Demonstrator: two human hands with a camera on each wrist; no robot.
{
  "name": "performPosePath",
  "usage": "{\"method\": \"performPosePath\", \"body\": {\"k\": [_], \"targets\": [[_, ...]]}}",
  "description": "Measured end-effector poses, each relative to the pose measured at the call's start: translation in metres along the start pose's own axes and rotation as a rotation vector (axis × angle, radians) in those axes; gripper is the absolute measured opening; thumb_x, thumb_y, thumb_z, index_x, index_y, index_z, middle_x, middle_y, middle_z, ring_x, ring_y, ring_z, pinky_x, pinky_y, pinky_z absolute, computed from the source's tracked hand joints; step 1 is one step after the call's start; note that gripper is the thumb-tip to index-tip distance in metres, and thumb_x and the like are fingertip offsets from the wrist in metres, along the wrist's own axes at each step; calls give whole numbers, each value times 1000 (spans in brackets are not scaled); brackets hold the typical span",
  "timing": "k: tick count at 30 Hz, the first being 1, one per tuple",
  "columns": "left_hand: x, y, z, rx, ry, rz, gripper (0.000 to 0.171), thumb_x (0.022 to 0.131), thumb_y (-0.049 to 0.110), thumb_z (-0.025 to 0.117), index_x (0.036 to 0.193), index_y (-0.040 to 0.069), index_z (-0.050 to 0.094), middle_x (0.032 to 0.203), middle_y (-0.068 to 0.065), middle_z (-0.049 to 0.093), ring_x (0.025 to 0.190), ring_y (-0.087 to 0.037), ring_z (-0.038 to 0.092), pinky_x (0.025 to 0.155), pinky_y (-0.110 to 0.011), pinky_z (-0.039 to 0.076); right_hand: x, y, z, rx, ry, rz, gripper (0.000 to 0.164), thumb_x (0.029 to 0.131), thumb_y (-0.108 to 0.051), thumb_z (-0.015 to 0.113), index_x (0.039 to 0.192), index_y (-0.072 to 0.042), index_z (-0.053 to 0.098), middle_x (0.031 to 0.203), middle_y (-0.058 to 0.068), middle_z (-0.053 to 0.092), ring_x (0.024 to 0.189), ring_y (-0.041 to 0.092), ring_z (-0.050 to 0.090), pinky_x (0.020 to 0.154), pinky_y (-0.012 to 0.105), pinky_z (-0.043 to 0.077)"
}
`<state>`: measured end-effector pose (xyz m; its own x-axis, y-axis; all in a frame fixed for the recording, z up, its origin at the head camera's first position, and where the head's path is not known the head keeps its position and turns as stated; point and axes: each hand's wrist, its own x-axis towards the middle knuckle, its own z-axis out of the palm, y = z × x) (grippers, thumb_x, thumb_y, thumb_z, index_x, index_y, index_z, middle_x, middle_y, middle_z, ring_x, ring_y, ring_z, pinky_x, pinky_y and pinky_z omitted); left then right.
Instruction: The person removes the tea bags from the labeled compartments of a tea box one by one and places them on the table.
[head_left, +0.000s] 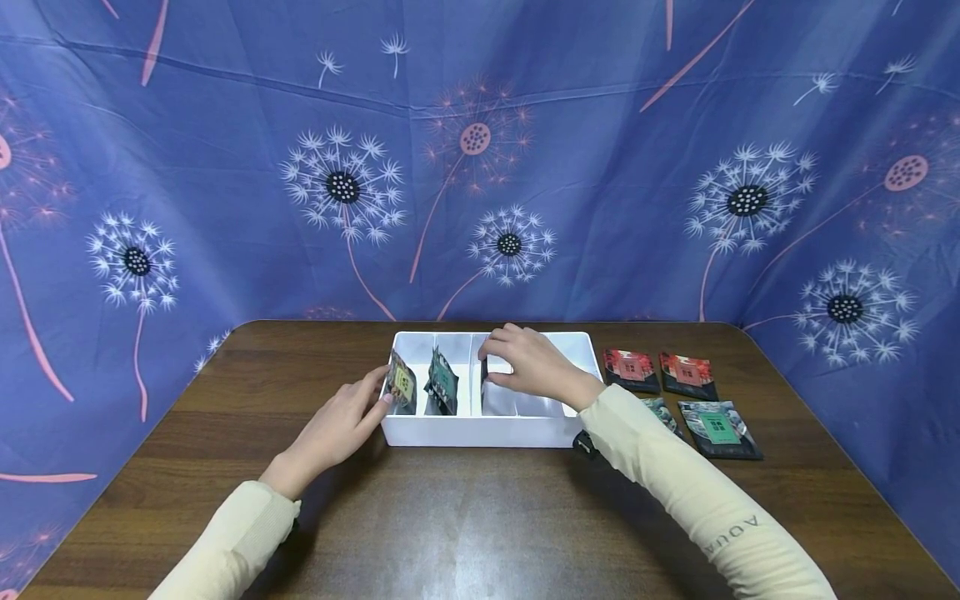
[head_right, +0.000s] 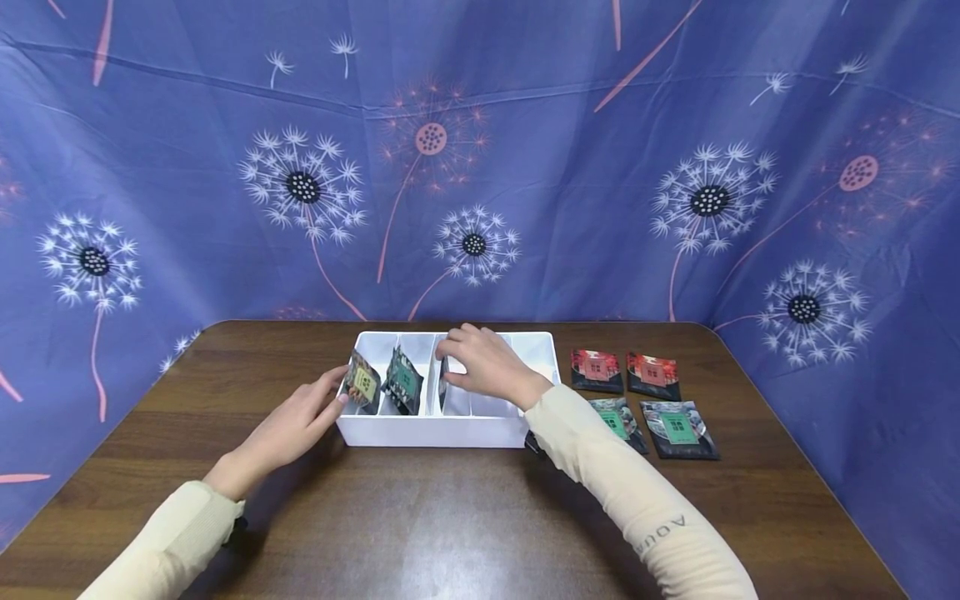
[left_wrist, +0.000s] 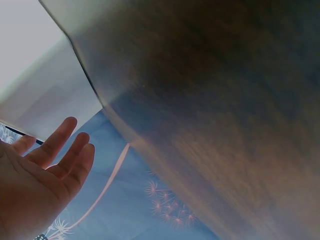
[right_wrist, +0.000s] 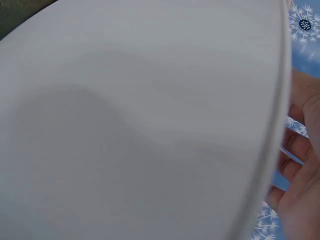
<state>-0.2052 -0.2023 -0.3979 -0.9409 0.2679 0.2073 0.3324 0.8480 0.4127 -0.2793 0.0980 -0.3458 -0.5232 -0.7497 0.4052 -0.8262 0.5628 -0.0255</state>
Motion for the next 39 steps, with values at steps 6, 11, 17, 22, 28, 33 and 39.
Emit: {"method": "performPosePath", "body": {"k": [6,11,17,22,28,33,39], "targets": [[0,0,0,0,5,5,52,96,44,37,142,20,30,121,-5,59,114,-28,52,94,-49,39,0,0,-10,-21,20,-2,22,77,-24,72,97,-17,67,96,-4,64,87,15,55,71,31,46],[0,1,-1,-4,1,1,52,96,44,36,142,20,29,120,-5,60,115,-29,51,94,-50,39,-1,0,-18,-35,27,19,23,77,-25,72,98,-19,66,97,-4,63,88,15,54,69,31,47],[-1,1,0,-3,-3,-6,53,96,46,36,142,20,29,120,-5,60,115,-28,51,94,-50,39,-3,1,-28,-51,57,27,22,77,-26,72,97,-19,66,96,-4,64,85,15,54,65,31,47],[-1,0,1,-1,-1,-3,53,96,45,36,142,20,29,120,-5,59,115,-29,51,94,-51,38,-4,1,-39,-69,73,30,19,77,-25,71,95,-19,66,95,-4,64,84,15,54,64,32,48],[-1,-1,1,-1,2,-2,52,96,44,37,142,20,29,122,-5,59,116,-29,51,94,-50,38,-7,2,-55,-66,75,44,17,79,-24,69,95,-20,66,96,-5,63,84,14,54,62,30,46],[-1,-1,0,-6,3,-1,53,96,45,36,142,21,29,120,-4,59,115,-29,51,94,-50,39,-11,5,-67,-76,89,58,18,79,-23,69,97,-18,66,96,-4,63,82,14,53,59,29,44],[0,-2,1,-8,8,7,53,96,45,37,142,20,29,118,-4,61,114,-29,52,94,-51,39,-20,12,-79,-90,83,94,20,79,-25,70,97,-18,66,98,-2,64,84,16,54,63,32,45]]}}
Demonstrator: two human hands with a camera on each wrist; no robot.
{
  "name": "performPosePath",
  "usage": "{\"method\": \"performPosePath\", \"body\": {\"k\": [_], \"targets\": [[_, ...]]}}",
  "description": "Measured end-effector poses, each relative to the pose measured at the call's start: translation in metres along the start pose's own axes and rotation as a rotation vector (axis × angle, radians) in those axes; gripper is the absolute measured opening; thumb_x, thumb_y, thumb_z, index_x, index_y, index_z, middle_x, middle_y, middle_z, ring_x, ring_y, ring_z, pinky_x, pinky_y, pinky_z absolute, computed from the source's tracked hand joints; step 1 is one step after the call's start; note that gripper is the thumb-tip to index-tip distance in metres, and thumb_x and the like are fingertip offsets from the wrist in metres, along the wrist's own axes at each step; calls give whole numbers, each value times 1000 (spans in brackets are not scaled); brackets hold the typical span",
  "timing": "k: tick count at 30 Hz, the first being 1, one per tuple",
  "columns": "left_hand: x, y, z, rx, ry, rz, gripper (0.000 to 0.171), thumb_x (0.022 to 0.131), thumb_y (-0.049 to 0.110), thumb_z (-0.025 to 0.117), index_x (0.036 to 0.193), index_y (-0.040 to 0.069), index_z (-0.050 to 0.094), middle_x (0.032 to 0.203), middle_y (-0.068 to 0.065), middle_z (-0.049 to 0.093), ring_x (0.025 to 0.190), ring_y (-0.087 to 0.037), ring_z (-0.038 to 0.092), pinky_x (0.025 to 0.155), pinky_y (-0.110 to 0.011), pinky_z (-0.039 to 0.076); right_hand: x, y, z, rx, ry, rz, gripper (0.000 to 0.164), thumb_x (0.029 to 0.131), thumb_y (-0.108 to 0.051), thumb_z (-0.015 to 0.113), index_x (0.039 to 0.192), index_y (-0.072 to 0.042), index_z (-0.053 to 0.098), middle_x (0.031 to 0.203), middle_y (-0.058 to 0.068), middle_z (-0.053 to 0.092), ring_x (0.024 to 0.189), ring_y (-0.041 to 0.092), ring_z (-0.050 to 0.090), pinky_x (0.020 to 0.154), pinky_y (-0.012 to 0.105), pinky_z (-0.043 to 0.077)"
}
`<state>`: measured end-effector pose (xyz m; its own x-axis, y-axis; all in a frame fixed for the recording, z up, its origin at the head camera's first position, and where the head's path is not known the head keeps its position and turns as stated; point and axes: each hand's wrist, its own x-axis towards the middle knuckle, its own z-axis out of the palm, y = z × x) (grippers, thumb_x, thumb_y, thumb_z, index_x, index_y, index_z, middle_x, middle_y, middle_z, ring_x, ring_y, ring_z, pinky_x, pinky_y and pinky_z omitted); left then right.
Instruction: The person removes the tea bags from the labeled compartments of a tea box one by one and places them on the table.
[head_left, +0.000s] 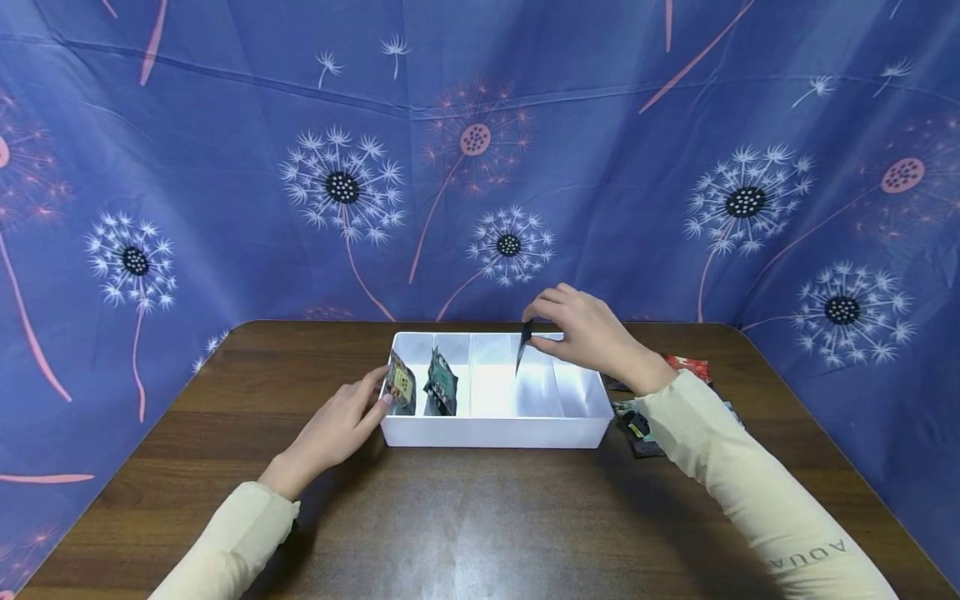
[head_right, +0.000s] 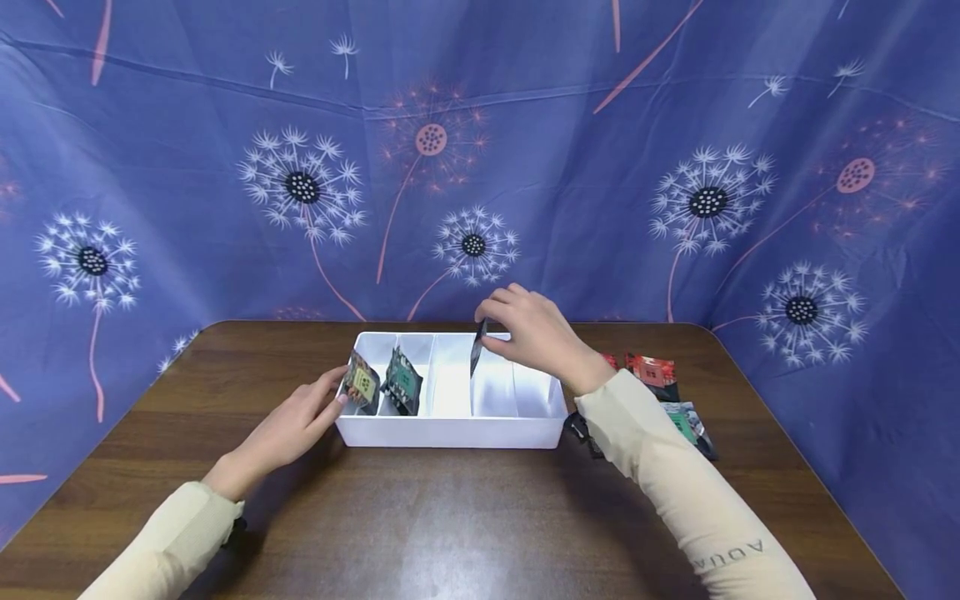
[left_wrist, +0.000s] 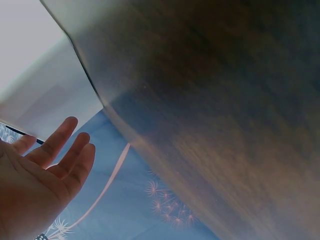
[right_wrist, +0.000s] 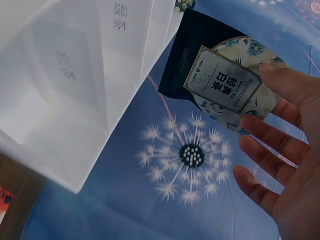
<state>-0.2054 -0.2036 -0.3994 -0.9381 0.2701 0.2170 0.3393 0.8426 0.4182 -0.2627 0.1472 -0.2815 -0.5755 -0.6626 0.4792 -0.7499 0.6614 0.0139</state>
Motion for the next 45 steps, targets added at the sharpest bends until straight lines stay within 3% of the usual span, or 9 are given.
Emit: {"method": "performPosePath", "body": {"k": [19,27,34,45], "targets": [[-1,1,-1,6,-6,-13,53,96,44,37,142,20,29,127,-8,55,117,-31,50,94,-51,40,-44,39,-25,-26,0,172,22,78,-22,71,98,-16,66,100,2,64,90,20,54,65,39,46],[0,0,0,-1,-10,-15,54,96,46,36,142,20,28,129,-8,53,118,-31,49,94,-51,39,-62,50,-38,-44,34,235,22,77,-21,72,96,-16,66,98,0,63,85,16,52,58,35,43],[0,0,-1,4,-20,-25,55,96,48,35,143,21,27,131,-8,52,119,-31,48,94,-51,40,-77,60,-47,-56,25,295,22,77,-21,72,98,-17,65,100,0,62,91,19,53,59,40,44],[-1,2,-2,13,-22,-30,55,96,47,35,143,20,27,132,-10,51,120,-33,48,94,-52,40,-103,74,-43,-90,-9,321,23,75,-22,74,95,-15,65,97,5,63,87,23,53,56,42,44]]}}
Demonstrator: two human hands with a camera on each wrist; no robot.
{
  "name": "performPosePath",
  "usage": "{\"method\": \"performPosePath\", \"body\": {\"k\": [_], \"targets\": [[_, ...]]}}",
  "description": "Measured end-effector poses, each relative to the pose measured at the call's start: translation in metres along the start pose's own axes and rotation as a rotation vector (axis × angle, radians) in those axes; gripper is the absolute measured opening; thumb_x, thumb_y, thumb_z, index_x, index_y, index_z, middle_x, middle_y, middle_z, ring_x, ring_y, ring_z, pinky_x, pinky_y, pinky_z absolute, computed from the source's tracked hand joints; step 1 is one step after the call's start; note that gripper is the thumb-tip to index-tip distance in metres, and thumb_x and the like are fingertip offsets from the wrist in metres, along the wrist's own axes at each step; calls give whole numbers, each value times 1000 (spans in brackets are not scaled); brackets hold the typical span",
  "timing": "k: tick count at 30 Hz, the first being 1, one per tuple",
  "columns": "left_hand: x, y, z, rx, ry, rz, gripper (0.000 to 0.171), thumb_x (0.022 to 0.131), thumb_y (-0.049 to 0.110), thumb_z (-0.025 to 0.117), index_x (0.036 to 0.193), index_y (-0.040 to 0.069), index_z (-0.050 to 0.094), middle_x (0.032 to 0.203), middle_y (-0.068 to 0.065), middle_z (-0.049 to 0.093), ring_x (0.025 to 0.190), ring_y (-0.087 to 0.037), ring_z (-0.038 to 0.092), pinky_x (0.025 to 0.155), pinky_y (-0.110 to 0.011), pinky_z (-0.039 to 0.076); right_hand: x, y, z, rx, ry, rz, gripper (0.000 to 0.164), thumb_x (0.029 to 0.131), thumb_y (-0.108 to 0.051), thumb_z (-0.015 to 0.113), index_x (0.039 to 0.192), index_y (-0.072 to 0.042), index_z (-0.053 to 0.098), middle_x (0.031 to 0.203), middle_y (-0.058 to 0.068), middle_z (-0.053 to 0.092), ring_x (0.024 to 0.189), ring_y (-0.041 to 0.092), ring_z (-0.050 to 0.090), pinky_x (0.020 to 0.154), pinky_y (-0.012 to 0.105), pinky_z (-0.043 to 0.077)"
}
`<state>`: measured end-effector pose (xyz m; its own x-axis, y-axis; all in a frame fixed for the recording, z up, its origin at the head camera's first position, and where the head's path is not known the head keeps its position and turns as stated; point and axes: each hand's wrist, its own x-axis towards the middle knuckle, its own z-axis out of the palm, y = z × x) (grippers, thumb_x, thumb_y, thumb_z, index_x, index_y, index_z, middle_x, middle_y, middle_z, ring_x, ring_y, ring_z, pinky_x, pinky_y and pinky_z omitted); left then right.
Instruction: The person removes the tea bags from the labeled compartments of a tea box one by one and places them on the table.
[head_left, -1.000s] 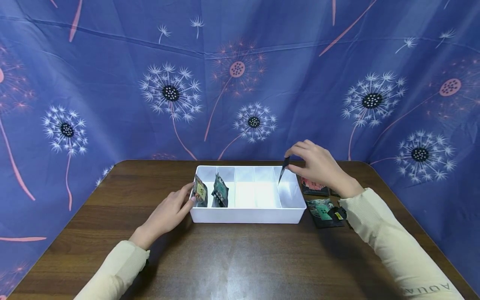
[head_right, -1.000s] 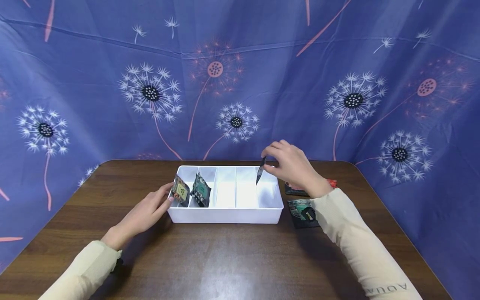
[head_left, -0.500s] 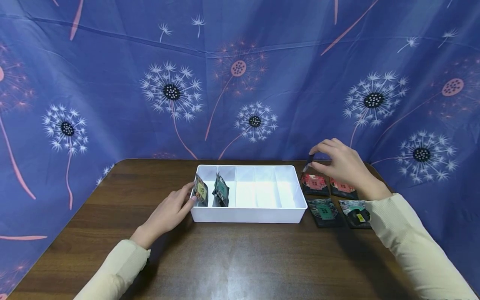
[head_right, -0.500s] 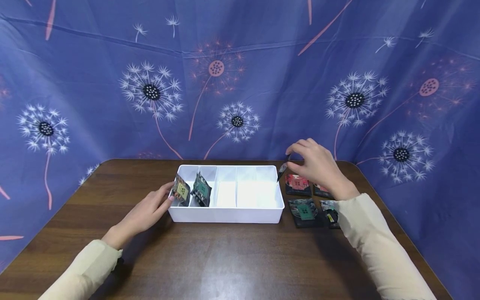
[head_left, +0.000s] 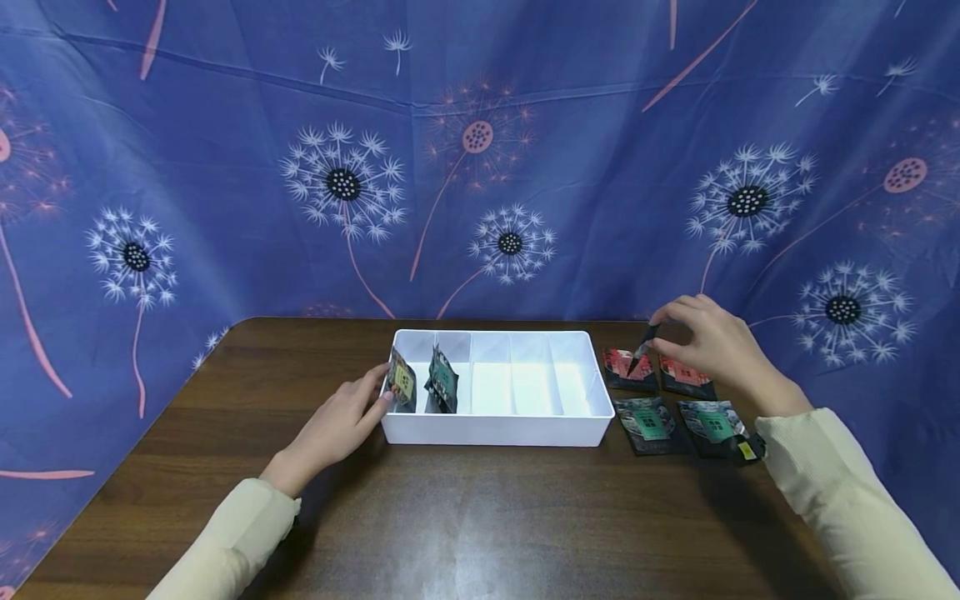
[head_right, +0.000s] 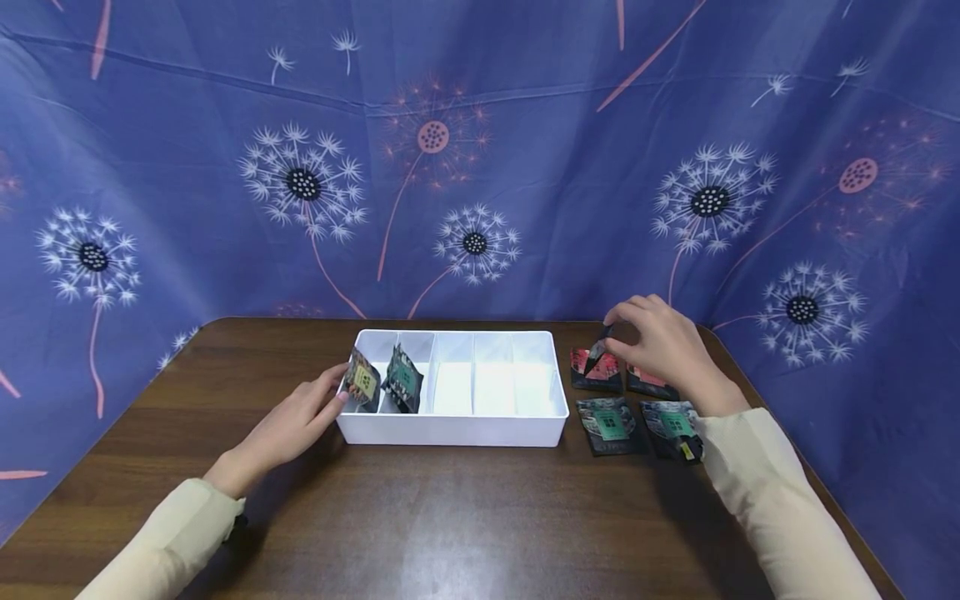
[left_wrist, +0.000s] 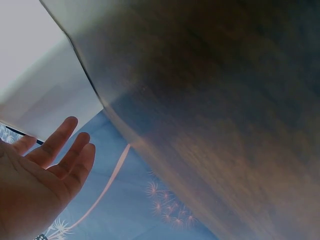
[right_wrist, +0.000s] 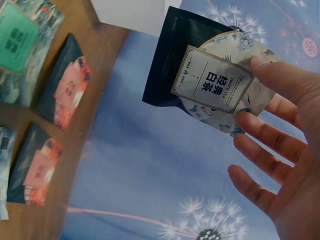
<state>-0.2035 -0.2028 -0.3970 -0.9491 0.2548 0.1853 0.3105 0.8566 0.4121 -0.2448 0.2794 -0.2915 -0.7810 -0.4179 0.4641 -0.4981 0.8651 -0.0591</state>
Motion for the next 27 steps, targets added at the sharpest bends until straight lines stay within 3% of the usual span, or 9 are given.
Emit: {"method": "performPosePath", "body": {"k": [6,11,27], "targets": [[0,-2,1,-5,4,6,55,96,47,35,143,20,27,132,-9,51,120,-33,48,94,-52,40,-10,8,6,-1,-31,15,20,74,-21,73,91,-15,65,93,5,63,85,23,54,58,43,45],[1,-2,1,-10,7,13,55,96,47,35,143,19,27,132,-10,51,120,-33,48,95,-52,39,-18,11,11,-4,-67,2,18,73,-21,75,88,-18,65,89,2,63,76,17,53,53,32,41],[2,-3,2,-20,-2,3,56,95,48,35,143,20,27,128,-8,54,118,-30,49,95,-52,39,-37,0,20,16,-187,-24,19,69,-23,77,83,-25,64,86,-7,60,75,9,47,54,25,37]]}}
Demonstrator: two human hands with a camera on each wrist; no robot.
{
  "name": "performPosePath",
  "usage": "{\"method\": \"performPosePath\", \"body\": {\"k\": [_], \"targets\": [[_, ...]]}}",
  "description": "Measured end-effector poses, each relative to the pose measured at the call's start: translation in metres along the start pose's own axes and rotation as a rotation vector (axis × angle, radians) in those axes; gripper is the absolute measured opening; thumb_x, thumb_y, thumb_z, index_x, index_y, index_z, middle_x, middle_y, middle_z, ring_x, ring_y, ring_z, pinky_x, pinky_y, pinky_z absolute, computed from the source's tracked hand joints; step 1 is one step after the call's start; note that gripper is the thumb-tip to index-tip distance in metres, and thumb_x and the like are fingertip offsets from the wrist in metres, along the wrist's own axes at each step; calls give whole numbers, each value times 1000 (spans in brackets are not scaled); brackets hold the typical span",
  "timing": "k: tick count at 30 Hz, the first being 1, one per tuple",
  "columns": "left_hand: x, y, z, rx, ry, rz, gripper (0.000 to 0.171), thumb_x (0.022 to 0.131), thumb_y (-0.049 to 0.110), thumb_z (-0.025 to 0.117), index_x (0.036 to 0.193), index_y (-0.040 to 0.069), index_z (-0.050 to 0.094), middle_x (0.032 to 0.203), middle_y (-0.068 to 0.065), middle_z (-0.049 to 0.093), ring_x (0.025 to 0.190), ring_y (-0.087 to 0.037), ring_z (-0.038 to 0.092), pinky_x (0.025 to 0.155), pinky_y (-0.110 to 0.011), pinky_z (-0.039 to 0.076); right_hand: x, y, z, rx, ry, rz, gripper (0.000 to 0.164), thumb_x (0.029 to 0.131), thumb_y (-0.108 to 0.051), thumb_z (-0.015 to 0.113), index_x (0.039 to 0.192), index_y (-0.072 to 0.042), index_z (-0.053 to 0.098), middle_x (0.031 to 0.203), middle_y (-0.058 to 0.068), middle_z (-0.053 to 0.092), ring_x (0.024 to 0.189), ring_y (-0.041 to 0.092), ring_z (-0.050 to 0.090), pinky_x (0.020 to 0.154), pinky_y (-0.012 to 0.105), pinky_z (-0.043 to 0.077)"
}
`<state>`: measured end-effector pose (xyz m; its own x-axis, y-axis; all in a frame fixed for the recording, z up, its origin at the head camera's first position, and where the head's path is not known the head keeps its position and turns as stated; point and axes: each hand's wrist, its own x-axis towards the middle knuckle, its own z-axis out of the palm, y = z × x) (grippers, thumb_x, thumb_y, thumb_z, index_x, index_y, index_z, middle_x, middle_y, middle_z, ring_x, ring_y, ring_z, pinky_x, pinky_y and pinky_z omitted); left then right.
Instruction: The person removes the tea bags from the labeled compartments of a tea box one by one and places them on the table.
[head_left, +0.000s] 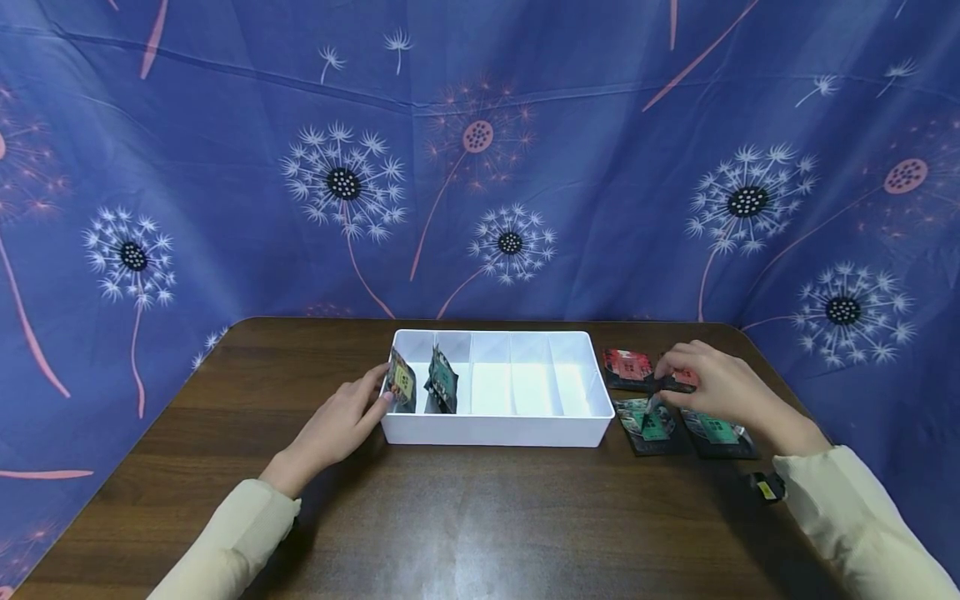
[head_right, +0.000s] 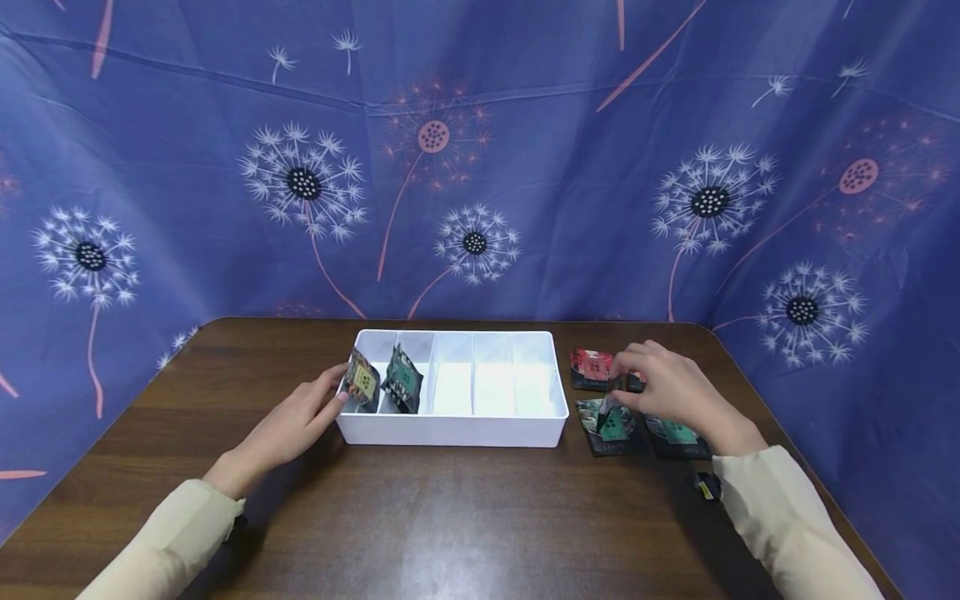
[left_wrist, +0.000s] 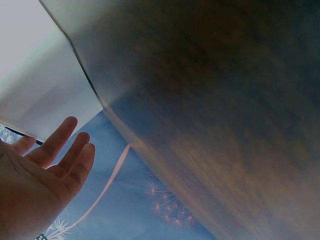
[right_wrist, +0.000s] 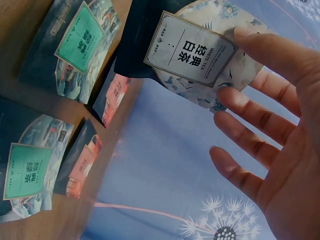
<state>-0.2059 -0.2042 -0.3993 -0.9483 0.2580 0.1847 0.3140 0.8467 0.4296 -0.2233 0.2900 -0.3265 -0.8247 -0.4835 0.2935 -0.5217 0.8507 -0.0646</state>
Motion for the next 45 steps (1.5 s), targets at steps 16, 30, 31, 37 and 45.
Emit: {"method": "performPosePath", "body": {"k": [16,30,31,37,45], "targets": [[0,1,0,0,-1,-9,56,95,48,35,143,20,27,129,-8,54,118,-30,49,95,-51,39,-13,-18,-2,33,-78,-153,25,66,-26,80,83,-32,62,85,-17,54,73,-1,48,54,22,39],[-1,1,-1,9,-2,-12,56,95,48,34,143,20,27,132,-9,52,118,-32,49,93,-52,41,-19,-32,3,67,-114,-306,27,64,-26,80,81,-32,60,84,-22,49,78,-3,45,60,23,43],[0,1,-1,12,-2,-13,56,95,49,34,143,20,27,132,-9,52,118,-31,49,93,-52,41,-19,-34,4,79,-128,-307,26,65,-25,80,82,-32,60,85,-21,49,77,-2,45,56,20,39],[0,0,0,16,1,-13,56,95,49,34,143,21,27,131,-8,53,118,-30,50,93,-50,42,-20,-40,8,104,-175,-317,26,67,-26,79,83,-34,60,88,-21,50,81,0,47,61,23,42],[0,1,1,11,-5,-18,56,95,48,35,143,20,26,132,-8,52,118,-30,49,94,-52,41,-21,-47,15,133,-155,-373,28,64,-26,80,83,-31,60,88,-20,50,81,0,49,60,23,43]]}}
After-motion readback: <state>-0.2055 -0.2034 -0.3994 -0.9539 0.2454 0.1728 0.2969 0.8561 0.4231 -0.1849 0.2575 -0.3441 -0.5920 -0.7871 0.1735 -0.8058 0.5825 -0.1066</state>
